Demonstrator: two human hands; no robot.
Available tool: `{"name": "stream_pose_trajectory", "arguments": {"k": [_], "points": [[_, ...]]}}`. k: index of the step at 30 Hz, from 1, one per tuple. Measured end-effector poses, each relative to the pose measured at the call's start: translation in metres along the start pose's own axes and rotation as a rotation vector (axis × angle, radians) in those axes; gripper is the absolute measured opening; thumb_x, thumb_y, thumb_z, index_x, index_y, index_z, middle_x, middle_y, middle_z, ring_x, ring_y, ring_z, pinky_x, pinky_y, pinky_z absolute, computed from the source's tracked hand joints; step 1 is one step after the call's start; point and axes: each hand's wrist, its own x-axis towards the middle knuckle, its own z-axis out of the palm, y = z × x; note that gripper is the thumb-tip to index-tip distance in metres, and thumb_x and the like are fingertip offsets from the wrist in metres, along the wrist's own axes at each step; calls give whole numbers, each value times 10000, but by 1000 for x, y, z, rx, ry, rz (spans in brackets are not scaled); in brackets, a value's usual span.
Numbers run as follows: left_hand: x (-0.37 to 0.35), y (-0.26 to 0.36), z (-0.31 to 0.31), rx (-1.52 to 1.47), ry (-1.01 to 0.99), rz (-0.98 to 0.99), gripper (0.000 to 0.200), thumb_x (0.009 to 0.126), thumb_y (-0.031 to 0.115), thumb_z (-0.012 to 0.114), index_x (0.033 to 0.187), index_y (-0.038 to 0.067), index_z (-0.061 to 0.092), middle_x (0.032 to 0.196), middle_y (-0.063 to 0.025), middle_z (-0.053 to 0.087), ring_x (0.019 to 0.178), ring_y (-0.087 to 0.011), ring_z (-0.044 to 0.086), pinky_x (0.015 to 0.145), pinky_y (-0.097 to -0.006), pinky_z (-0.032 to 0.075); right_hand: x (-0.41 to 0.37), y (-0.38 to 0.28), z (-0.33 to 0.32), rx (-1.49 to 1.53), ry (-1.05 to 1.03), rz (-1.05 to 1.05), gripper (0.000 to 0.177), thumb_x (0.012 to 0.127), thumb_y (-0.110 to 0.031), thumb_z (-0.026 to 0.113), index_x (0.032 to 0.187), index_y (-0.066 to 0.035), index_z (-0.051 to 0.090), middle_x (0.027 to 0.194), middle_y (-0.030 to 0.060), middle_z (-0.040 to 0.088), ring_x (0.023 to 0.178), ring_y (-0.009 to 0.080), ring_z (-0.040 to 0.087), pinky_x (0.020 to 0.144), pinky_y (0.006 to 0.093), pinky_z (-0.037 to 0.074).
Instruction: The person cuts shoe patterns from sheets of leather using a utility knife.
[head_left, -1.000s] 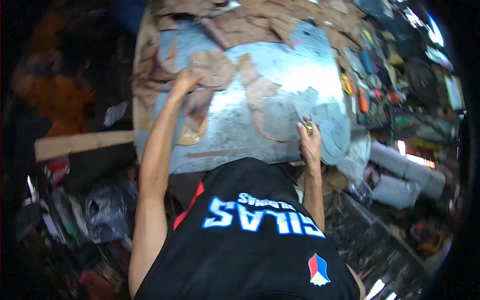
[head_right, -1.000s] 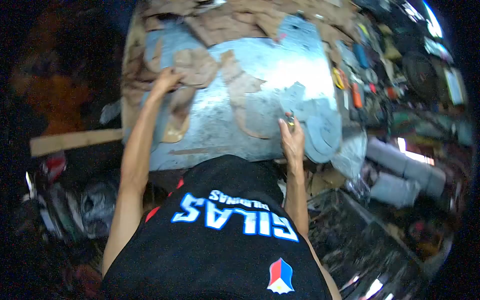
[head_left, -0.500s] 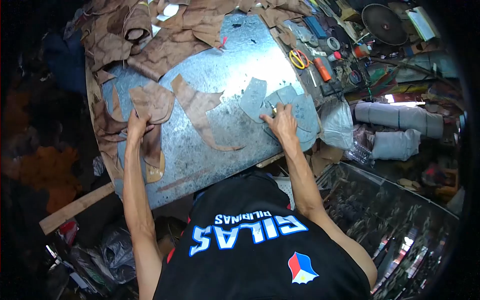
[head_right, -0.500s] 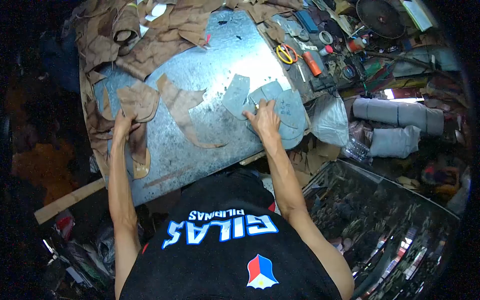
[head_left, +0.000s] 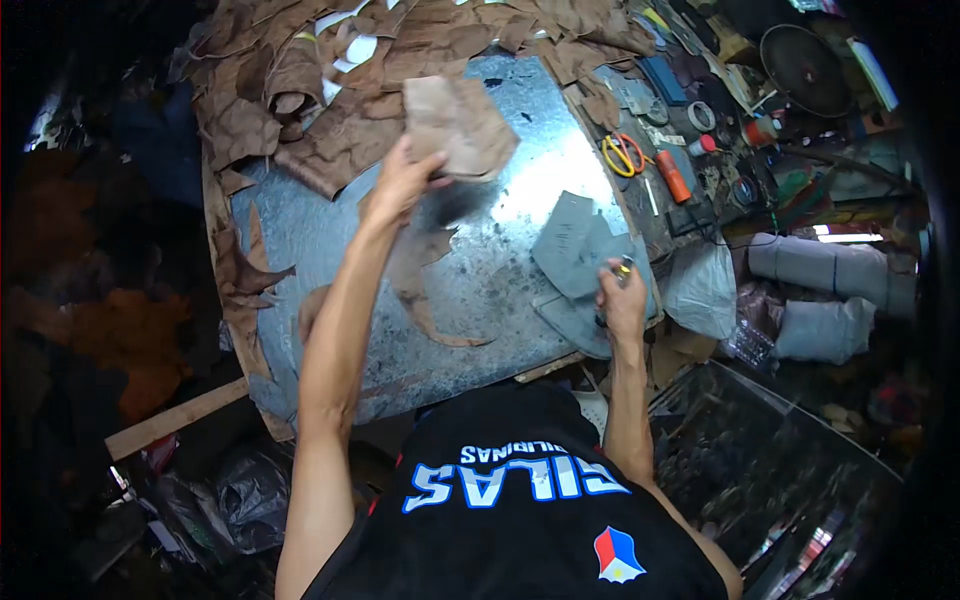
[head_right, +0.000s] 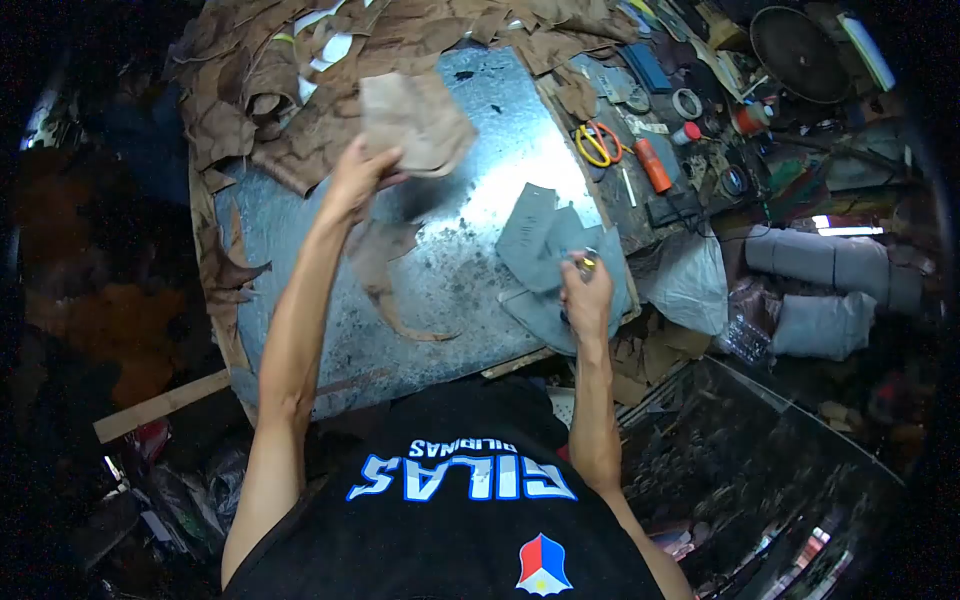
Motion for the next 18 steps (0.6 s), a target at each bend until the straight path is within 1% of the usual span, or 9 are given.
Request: {"name": "stream_pose_trajectory", "arguments": {"k": [3,7,9,10,11,13,14,16,18], "points": [[60,-34,68,-125,-119,-51,405,906,77,660,1270,64,483,1164,-109,646,977,-225,677,774,-360,608,-7,4,-48,90,134,-77,188,927,-95,631,1077,-13,553,668,0,526,521,68,499,448,224,400],[110,-81,133,-255,-113,-156,359,908,42,630,1243,41,502,1163,-114,636,985,-235,667,809,-392,609,-19,7,-107,105,261,-160,233,927,-87,628,1131,4,563,675,3,542,528,78,512,464,222,421],[119,-102,141,-200,-102,-350,322,909,44,627,1212,20,522,1154,-120,629,966,-234,665,756,-365,619,-22,11,-128,75,271,-130,249,922,-88,633,1141,10,566,718,16,556,533,87,518,467,227,428],[115,-106,143,-47,-54,-390,303,911,46,623,1198,6,535,1061,-120,653,830,-220,682,661,-327,621,-21,11,-134,89,317,-158,251,918,-90,637,1136,10,565,747,23,562,539,87,520,468,229,431],[112,-108,137,-57,-33,-401,303,911,46,623,1198,6,535,1061,-120,653,830,-220,682,661,-327,621,-19,11,-136,107,359,-190,254,914,-92,642,1132,11,563,777,31,568,545,88,523,470,231,434],[106,-98,124,-43,-212,-465,372,913,46,621,1260,1,493,942,-127,668,671,-197,668,576,-298,606,-5,6,-132,119,308,-172,251,912,-100,645,1125,5,562,789,31,569,552,85,522,471,232,435],[94,-93,120,32,-96,-437,463,918,38,608,1336,-25,419,866,-135,671,584,-171,643,548,-300,592,4,1,-128,138,280,-162,249,910,-107,648,1118,0,560,802,31,571,559,83,521,471,233,436],[64,-76,88,176,-121,-345,699,916,39,614,1481,-82,220,910,-160,679,655,-155,661,567,-282,568,26,-21,-111,147,178,-177,235,909,-124,651,1097,-11,566,795,20,565,573,80,518,472,235,436],[32,-58,50,226,-108,-296,672,935,99,615,1478,-81,263,947,-157,688,729,-161,674,624,-245,564,61,-52,-85,131,61,-211,221,908,-126,652,1083,-15,577,762,10,555,562,80,518,467,232,428]]}}
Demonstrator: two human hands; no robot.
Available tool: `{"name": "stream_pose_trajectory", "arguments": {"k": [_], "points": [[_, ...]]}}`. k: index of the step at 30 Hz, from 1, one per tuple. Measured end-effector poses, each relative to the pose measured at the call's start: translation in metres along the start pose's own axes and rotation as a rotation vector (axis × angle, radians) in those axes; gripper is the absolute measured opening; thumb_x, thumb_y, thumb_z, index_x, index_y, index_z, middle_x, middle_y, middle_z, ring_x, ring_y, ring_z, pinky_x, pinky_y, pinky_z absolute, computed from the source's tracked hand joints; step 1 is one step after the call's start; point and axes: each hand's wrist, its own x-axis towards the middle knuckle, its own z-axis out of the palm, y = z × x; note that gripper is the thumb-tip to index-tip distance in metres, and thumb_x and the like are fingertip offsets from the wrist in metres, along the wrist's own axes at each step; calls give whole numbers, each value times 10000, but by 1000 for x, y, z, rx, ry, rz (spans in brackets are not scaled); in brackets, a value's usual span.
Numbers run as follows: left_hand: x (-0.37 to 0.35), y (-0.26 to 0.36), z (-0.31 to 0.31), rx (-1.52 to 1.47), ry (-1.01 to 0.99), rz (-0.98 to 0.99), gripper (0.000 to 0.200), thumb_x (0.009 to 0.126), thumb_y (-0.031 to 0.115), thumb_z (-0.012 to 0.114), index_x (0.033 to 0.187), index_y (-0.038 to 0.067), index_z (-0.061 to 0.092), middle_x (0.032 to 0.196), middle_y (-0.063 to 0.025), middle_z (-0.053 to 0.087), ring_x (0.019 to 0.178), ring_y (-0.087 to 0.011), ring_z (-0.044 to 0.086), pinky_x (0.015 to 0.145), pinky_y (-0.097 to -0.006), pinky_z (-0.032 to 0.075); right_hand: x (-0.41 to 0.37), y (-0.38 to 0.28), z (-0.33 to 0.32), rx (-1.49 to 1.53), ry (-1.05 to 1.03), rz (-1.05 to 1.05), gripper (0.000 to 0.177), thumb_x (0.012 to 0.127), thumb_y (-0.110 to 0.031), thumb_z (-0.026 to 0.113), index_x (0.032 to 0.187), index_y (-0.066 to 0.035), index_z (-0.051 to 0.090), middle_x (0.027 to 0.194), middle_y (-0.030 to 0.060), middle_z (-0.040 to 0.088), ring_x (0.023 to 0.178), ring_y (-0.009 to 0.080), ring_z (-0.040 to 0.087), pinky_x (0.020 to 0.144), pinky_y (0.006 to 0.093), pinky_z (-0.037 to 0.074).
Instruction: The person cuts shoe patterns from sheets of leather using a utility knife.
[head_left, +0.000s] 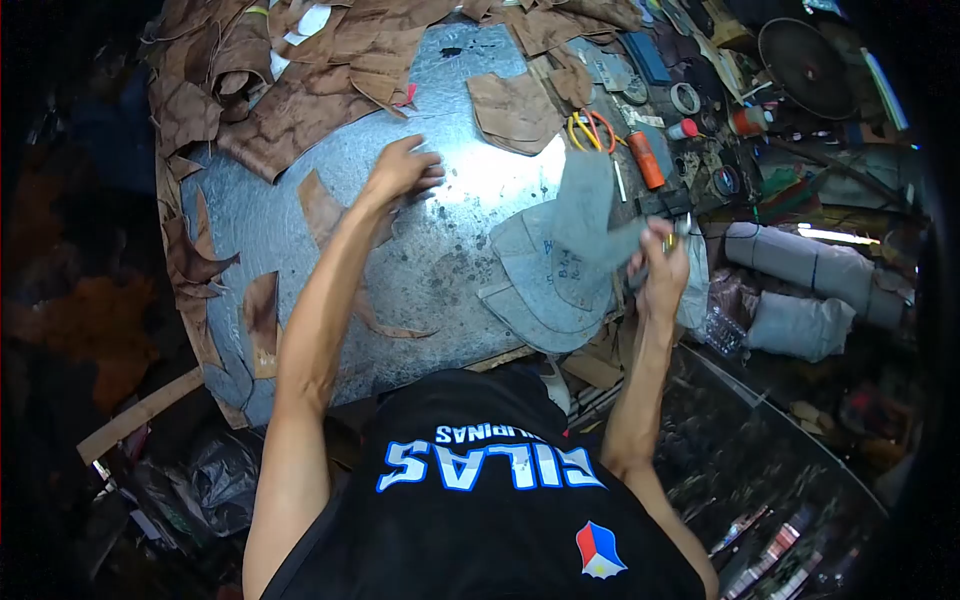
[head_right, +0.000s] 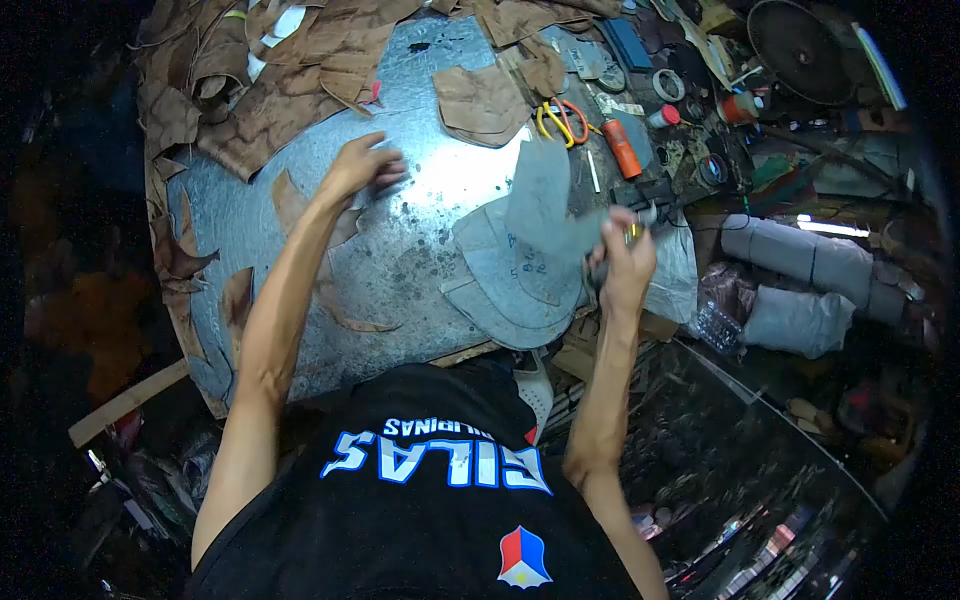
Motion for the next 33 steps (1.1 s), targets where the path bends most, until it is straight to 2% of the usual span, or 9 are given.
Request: {"name": "stream_pose_trajectory", "arguments": {"k": [9,12,14,16,18,20,23,25,33], "points": [[-181,-72,-133,-35,340,-22,610,975,181,593,1451,-89,325,1059,-163,669,883,-196,694,712,-249,571,174,6,105,-171,-358,91,204,866,-135,670,1033,-20,648,706,51,610,533,125,569,474,286,458],[-208,-109,-145,-64,411,-82,588,976,184,593,1443,-81,352,1025,-153,673,847,-189,690,697,-253,563,209,85,97,-985,10,-623,298,906,-236,618,1067,11,659,873,166,684,719,189,669,609,318,506],[-228,-131,-143,-66,459,-57,580,967,173,613,1425,-89,373,955,-142,683,783,-180,692,645,-248,553,167,85,98,-736,19,-555,306,922,-263,573,1047,4,656,814,138,655,710,174,639,609,310,484],[-239,-143,-130,-16,455,21,443,956,161,617,1347,-23,517,901,-117,690,710,-134,664,633,-250,546,75,40,115,-505,-211,-81,323,944,-327,600,962,-5,621,691,5,555,564,127,492,531,314,409],[-234,-154,-115,310,515,119,336,950,180,625,1227,-9,624,873,-82,695,763,-109,653,679,-263,532,27,60,118,-753,-393,-71,301,927,-280,631,947,20,617,683,17,573,562,109,494,522,304,405],[-232,-129,-99,643,566,312,330,908,161,645,1188,-13,636,957,-174,695,883,-285,682,790,-362,530,-48,59,139,-758,-626,17,298,926,-271,620,970,23,623,716,87,624,612,163,587,563,334,450],[-207,-123,-103,760,514,476,313,903,150,635,1167,-19,635,1108,-215,659,1037,-363,623,904,-402,492,-131,101,154,-776,-723,-584,263,874,-218,681,1053,-32,630,965,215,643,804,393,650,652,486,518],[-185,-123,-111,802,529,546,311,904,138,626,1170,-24,627,1156,-221,638,1087,-378,596,943,-415,471,-174,82,170,-960,-836,-366,320,830,-165,720,1104,-54,597,968,170,590,843,409,622,706,492,512],[-125,-127,-135,903,565,567,406,913,150,601,1279,-21,562,1315,-220,569,1280,-426,475,1074,-477,382,-201,106,180,-1150,-885,-497,314,810,-127,694,1070,-69,528,968,164,517,773,409,629,637,514,515]]}}
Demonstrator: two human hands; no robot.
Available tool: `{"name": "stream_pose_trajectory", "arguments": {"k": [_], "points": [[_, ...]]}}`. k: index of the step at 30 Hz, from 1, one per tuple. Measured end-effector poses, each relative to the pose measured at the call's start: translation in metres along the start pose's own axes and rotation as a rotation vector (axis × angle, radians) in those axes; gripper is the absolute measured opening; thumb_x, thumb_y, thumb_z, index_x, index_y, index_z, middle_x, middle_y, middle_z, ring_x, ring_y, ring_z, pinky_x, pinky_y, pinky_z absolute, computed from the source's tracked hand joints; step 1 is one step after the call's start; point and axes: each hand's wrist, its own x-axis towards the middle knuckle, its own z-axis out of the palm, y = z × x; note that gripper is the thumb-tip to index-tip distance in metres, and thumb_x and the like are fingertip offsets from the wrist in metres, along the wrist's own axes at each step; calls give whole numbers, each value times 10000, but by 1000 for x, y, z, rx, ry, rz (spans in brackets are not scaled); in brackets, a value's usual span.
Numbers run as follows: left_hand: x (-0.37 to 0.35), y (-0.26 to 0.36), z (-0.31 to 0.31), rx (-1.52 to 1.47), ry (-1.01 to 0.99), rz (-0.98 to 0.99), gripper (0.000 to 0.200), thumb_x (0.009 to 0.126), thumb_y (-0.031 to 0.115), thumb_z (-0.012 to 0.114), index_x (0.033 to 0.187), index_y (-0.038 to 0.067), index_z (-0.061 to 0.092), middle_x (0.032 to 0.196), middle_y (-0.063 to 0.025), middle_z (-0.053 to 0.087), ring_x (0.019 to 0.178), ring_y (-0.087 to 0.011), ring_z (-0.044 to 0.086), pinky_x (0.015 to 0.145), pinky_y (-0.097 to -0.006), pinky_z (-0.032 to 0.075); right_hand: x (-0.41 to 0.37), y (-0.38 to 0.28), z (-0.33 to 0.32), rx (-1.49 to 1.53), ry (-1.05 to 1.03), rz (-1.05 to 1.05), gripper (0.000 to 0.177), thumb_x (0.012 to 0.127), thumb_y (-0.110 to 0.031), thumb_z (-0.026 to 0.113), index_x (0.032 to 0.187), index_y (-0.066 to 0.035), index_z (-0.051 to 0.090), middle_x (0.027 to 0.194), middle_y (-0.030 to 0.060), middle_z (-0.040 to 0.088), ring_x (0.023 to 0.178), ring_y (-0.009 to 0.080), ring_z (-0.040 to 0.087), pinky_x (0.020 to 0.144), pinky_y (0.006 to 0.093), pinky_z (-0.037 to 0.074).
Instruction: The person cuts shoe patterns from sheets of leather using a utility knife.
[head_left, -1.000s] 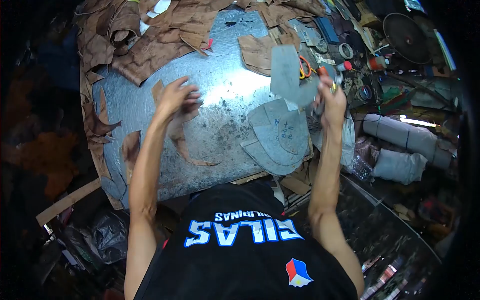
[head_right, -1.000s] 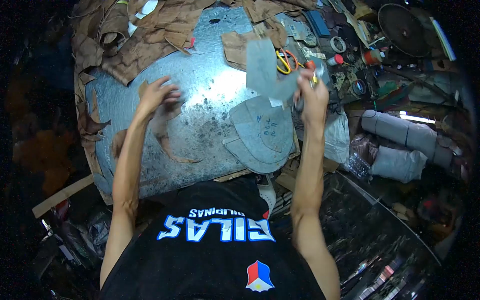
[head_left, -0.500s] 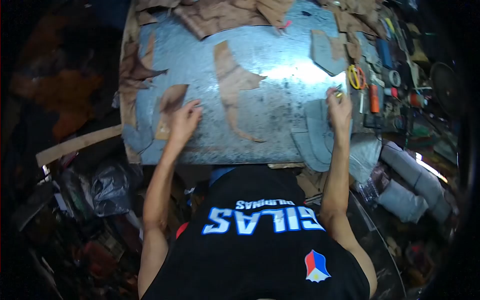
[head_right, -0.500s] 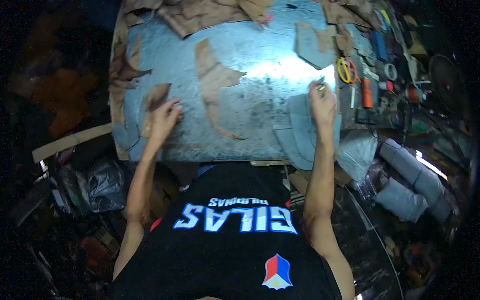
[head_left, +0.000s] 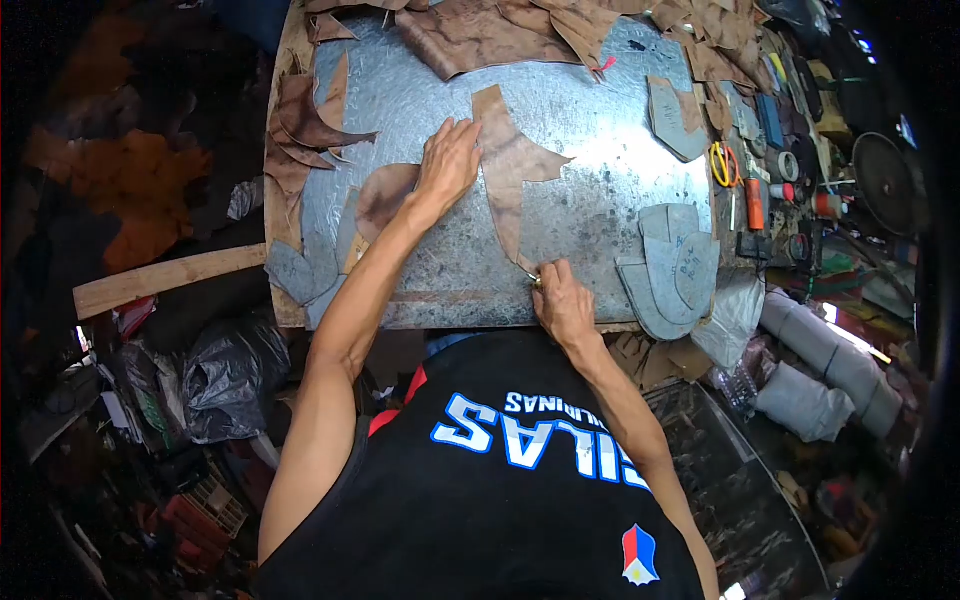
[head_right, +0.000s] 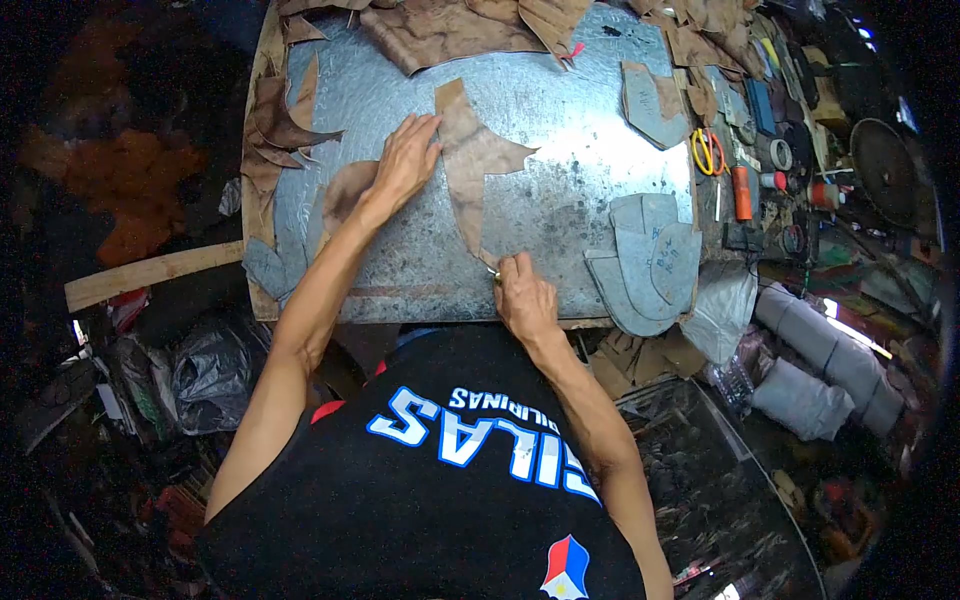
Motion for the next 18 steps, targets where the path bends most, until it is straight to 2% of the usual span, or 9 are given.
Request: {"name": "stream_pose_trajectory", "arguments": {"k": [5,10,11,12,13,15,16,18], "points": [[6,-6,8,16,-46,76,417,924,175,597,1312,27,560,1366,-205,542,1336,-421,422,1095,-494,344,-11,-9,0,-10,47,63,289,783,-129,720,999,-60,541,936,173,542,766,413,626,638,497,514],[-5,6,12,23,-114,150,417,921,209,615,1313,71,574,1421,-198,490,1365,-430,375,1107,-527,310,-77,-9,-6,29,33,143,267,747,-107,721,956,-53,563,873,158,564,763,388,629,631,470,507],[-7,8,12,42,-135,180,423,916,224,624,1308,71,578,1435,-209,465,1372,-436,359,1107,-535,304,-96,-5,-5,79,125,127,273,734,-96,711,971,-63,580,878,149,582,748,371,627,621,462,503],[-10,8,12,67,-153,210,430,911,239,633,1303,71,581,1450,-220,440,1378,-443,344,1107,-544,298,-115,-1,-7,95,133,179,265,732,-102,703,974,-71,599,885,143,592,746,366,625,615,459,500],[-13,8,13,66,-155,209,430,911,239,633,1303,71,581,1450,-220,440,1378,-443,344,1107,-544,298,-132,1,-10,61,136,260,187,768,-135,705,910,-57,611,818,151,590,735,376,621,610,456,493],[-13,9,15,59,-138,185,511,894,297,654,1334,60,548,1468,-244,397,1385,-460,318,1106,-559,288,-168,17,2,-38,159,428,186,818,-183,709,849,-26,615,750,171,601,726,402,615,609,459,486],[-10,8,14,67,-132,186,511,894,297,654,1334,60,548,1468,-244,397,1385,-460,318,1106,-559,288,-179,18,2,-34,164,421,186,818,-183,709,849,-26,615,750,171,601,726,402,615,609,459,486],[0,3,15,112,-48,38,622,876,348,671,1387,46,484,1473,-254,385,1381,-474,315,1105,-565,284,-190,19,2,81,187,669,259,863,-234,706,834,5,611,721,196,614,678,379,617,596,443,473]]}}
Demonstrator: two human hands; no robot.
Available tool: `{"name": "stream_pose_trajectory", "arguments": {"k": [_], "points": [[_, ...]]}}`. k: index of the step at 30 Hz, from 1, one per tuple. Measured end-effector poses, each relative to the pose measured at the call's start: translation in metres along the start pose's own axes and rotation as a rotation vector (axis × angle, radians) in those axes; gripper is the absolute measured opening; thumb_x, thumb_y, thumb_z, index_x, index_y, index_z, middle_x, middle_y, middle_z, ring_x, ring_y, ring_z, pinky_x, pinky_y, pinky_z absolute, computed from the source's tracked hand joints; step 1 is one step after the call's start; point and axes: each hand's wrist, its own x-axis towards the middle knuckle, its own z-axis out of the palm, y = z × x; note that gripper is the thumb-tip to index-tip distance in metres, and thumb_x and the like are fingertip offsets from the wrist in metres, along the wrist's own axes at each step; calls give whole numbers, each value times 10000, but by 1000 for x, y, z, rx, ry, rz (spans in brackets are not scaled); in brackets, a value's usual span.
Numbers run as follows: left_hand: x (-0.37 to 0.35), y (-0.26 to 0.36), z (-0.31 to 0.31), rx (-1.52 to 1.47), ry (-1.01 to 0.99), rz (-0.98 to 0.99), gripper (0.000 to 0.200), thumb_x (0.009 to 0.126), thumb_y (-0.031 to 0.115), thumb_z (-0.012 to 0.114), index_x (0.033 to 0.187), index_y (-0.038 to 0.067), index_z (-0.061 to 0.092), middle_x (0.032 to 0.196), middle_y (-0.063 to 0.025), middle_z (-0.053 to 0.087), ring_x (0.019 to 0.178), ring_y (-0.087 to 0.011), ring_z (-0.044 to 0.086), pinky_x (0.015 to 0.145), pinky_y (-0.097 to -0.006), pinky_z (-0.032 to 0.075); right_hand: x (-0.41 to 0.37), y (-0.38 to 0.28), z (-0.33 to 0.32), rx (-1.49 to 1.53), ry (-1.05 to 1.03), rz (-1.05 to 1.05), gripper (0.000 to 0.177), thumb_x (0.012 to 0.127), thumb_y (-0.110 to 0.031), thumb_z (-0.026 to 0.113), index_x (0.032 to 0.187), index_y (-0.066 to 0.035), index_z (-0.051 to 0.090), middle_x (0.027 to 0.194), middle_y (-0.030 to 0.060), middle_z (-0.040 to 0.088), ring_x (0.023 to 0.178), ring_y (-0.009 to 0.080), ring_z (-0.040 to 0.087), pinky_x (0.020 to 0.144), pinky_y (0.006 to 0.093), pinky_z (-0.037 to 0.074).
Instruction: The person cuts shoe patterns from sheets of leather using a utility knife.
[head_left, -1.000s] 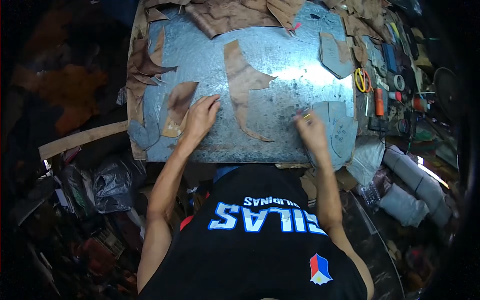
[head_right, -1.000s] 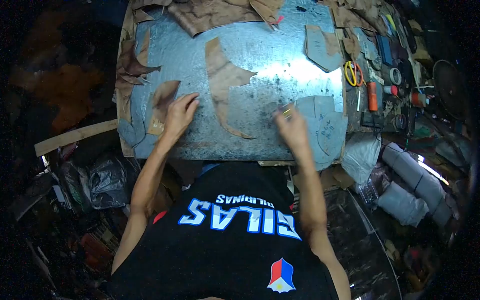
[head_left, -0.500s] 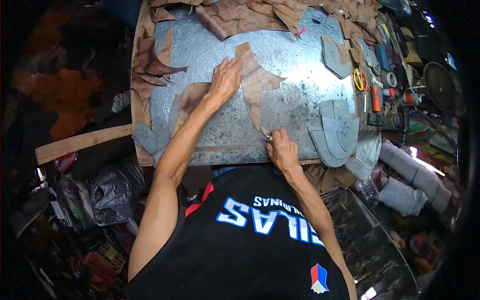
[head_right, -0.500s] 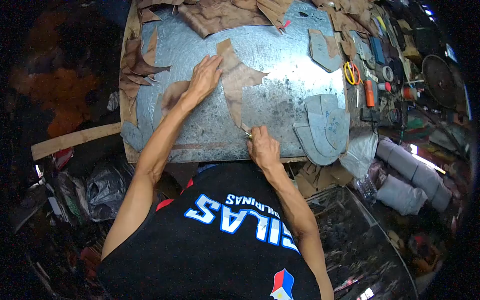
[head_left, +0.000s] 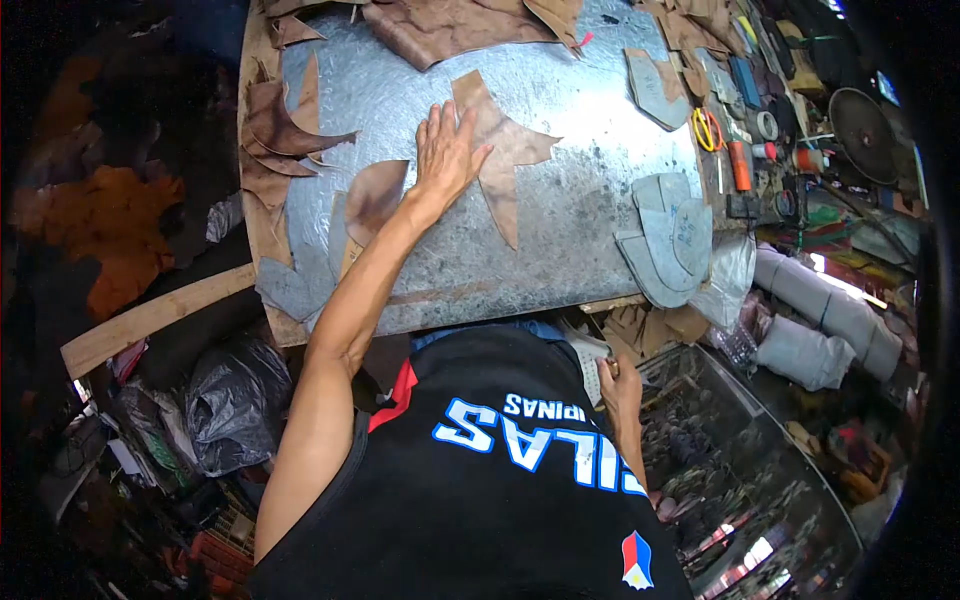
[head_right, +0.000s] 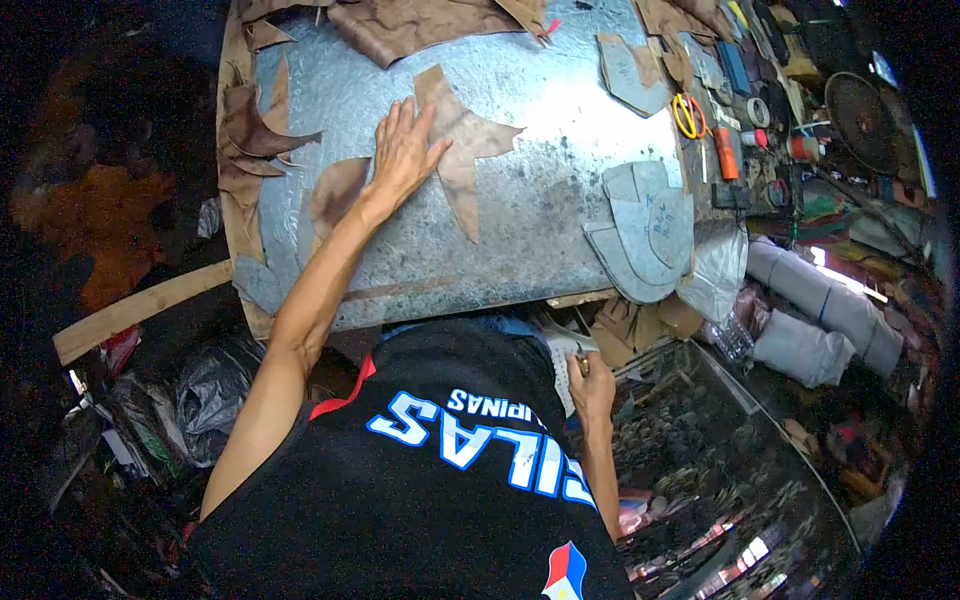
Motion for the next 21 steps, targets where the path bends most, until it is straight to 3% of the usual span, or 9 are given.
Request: {"name": "stream_pose_trajectory", "arguments": {"k": [4,7,8,9,11,15,18,20,21], "points": [[27,-5,7,-36,-6,-83,687,873,348,677,1429,35,423,1452,-235,433,1360,-445,367,1100,-561,301,1,-7,-1,210,2,160,277,880,-240,699,857,20,607,735,211,625,647,322,607,601,414,467],[41,11,5,-438,-11,-136,675,870,288,693,1430,30,420,1447,-210,457,1315,-354,460,1107,-447,356,10,-13,15,263,16,147,270,899,-229,679,925,34,623,778,224,629,685,289,588,664,386,473],[42,12,21,-543,117,-130,672,869,263,697,1431,26,417,1443,-209,460,1305,-355,469,1110,-438,355,12,-22,16,322,29,111,265,905,-228,673,953,30,633,796,224,633,703,289,595,674,384,474],[44,11,36,-649,246,-112,669,868,238,700,1432,21,413,1439,-209,464,1295,-356,478,1112,-428,354,14,-23,19,304,54,43,276,918,-243,664,909,23,591,750,176,614,676,209,548,661,363,462],[49,24,26,-806,347,-219,671,813,107,709,1404,-11,413,1366,-239,494,1269,-380,478,1092,-415,382,18,-23,23,326,21,40,266,918,-240,664,934,17,599,772,182,621,694,231,583,665,369,471],[50,11,59,-1240,422,-425,652,839,80,691,1411,-22,395,1398,-218,485,1296,-330,470,1078,-381,393,28,-25,19,191,31,33,305,929,-280,647,939,23,625,834,201,665,770,317,663,691,405,492],[36,8,53,-1145,242,-456,591,834,-29,651,1384,-31,436,1319,-166,551,1190,-210,537,1001,-330,453,41,-27,13,159,21,21,311,926,-290,644,943,20,626,838,211,667,763,338,659,689,404,494],[25,10,13,-1426,58,-586,533,833,-70,605,1347,-34,470,1260,-137,583,1147,-188,565,965,-294,470,48,-31,12,203,43,4,295,922,-280,648,946,14,629,837,214,669,755,344,657,688,407,494],[25,3,-2,-1269,147,-439,507,838,-79,584,1332,-30,484,1236,-123,594,1113,-176,582,941,-283,482,52,-35,12,225,55,-37,285,916,-268,657,945,14,629,829,211,668,744,338,654,673,401,491]]}}
